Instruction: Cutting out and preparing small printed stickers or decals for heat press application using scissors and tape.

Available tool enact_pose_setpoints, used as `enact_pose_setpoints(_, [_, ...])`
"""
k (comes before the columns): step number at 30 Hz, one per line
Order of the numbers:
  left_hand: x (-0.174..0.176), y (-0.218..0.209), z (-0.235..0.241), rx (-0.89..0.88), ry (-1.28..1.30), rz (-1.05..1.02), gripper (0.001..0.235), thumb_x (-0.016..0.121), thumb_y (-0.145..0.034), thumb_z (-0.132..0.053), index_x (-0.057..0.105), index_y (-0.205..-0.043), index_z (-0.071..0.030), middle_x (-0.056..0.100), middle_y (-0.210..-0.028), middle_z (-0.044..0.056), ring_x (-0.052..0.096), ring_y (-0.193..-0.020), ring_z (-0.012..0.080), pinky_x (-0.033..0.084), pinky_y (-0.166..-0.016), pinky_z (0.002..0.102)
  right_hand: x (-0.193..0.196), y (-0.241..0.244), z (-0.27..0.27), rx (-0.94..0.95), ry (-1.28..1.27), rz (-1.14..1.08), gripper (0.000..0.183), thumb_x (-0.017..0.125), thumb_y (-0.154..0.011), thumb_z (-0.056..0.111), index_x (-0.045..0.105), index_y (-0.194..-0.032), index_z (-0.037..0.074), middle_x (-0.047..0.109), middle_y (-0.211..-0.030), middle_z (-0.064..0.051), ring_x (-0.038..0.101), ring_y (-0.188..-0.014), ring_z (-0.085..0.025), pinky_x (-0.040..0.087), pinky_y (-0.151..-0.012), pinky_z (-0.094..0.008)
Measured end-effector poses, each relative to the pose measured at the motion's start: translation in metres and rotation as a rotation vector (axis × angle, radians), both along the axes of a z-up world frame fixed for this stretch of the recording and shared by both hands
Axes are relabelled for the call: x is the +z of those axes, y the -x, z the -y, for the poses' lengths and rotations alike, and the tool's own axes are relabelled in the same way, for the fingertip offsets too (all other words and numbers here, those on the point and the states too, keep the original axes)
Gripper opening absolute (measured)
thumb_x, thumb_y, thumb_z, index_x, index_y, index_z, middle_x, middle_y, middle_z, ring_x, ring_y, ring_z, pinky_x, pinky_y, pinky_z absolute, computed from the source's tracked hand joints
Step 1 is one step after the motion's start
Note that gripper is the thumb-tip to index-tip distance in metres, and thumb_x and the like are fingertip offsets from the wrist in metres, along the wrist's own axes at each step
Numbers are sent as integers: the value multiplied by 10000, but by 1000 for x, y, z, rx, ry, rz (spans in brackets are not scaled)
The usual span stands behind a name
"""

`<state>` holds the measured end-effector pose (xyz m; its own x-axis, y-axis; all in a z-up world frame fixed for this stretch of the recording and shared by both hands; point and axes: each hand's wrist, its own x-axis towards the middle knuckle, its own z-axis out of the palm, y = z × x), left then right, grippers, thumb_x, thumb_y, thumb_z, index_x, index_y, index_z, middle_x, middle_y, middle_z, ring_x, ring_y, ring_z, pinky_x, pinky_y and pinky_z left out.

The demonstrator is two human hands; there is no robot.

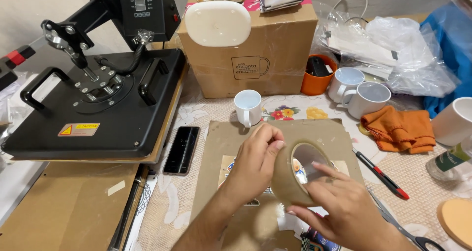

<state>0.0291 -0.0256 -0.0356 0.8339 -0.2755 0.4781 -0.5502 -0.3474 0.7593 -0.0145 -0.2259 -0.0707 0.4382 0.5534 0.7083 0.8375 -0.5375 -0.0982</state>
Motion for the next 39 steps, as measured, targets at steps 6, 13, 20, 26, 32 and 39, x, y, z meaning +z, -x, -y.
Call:
enact_pose_setpoints(6, [-9, -7, -2, 35, -42, 87, 88, 425, -967, -63, 487, -906, -75, 548, -882, 81, 519, -823, 258, 410, -752, 370, -27, 3, -4, -181, 14, -115, 485, 711, -883, 451, 408, -675, 135, 408, -510, -29, 430, -439, -248, 362, -477, -353])
enact_pose_setpoints(13, [-13, 3, 4, 129, -190, 273, 83, 434, -942, 9, 486, -927, -53, 550, -924, 102, 509, -821, 310, 397, -718, 411, -63, 25, -20, -381, -150, -217, 516, 704, -853, 437, 341, -656, 128, 367, -429, 10, 318, -393, -182, 271, -407, -329])
enact_pose_setpoints(20, [4, 18, 12, 123, -489, 697, 127, 446, -904, 37, 545, -935, -36, 547, -1043, 158, 531, -1164, 367, 371, -1132, 547, -85, 31, -38, -527, -592, -810, 400, 732, -889, 329, 422, -733, 130, 374, -564, 23, 307, -543, -113, 298, -505, -313])
enact_pose_setpoints(26, [4, -19, 28, -195, -862, 666, 149, 487, -807, 42, 498, -832, -104, 535, -865, 100, 527, -802, 284, 416, -941, 434, -62, 31, -44, -310, -857, -1216, 407, 693, -862, 259, 613, -1226, 94, 743, -1053, -33, 660, -940, -112, 541, -793, -282])
enact_pose_setpoints(32, [2, -51, 35, -418, -901, 464, 398, 503, -549, 208, 448, -781, -110, 546, -804, 83, 514, -745, 310, 375, -668, 415, -65, 32, -46, -271, -905, -1342, 426, 688, -858, 270, 606, -1233, 87, 729, -1077, -57, 680, -979, -143, 547, -810, -294])
enact_pose_setpoints(39, [2, -59, 47, -401, -852, 437, 414, 519, -537, 192, 382, -802, -95, 553, -660, 74, 512, -626, 344, 341, -574, 455, -74, 32, -43, -162, -1053, -1370, 512, 668, -878, 199, 527, -1354, 75, 696, -1128, -85, 658, -1026, -168, 549, -852, -322])
